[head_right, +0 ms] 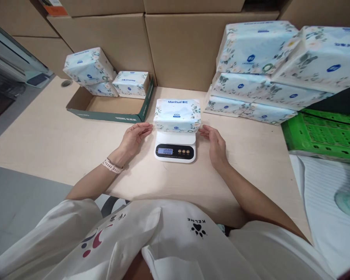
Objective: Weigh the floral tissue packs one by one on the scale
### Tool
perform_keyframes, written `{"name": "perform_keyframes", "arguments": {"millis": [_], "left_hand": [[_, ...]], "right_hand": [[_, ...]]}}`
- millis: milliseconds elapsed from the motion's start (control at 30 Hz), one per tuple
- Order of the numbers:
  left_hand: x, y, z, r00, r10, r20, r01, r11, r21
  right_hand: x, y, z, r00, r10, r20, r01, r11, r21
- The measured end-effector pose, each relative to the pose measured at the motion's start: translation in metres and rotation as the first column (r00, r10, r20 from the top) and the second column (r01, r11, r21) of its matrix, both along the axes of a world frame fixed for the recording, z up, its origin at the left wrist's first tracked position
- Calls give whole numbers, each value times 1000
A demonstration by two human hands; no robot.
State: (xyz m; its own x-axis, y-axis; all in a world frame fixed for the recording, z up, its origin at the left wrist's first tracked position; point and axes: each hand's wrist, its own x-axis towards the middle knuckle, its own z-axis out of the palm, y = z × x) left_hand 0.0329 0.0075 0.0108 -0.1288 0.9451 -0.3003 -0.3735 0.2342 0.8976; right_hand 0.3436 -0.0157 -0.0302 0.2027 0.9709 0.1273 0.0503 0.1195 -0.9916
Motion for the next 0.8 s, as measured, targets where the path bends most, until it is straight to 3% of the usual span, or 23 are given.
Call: {"name": "perform_keyframes", "arguments": {"millis": [467, 800], "left_hand": [[0, -1, -1, 1000, -9, -6, 9, 1000, 2], [0, 0, -1, 1000, -12, -15, 12, 1000, -4]], "right_hand": [[-2, 0, -1, 999, -15, 35, 15, 1000, 0], [7, 3, -7, 946, -301, 124, 302, 953, 9]]}}
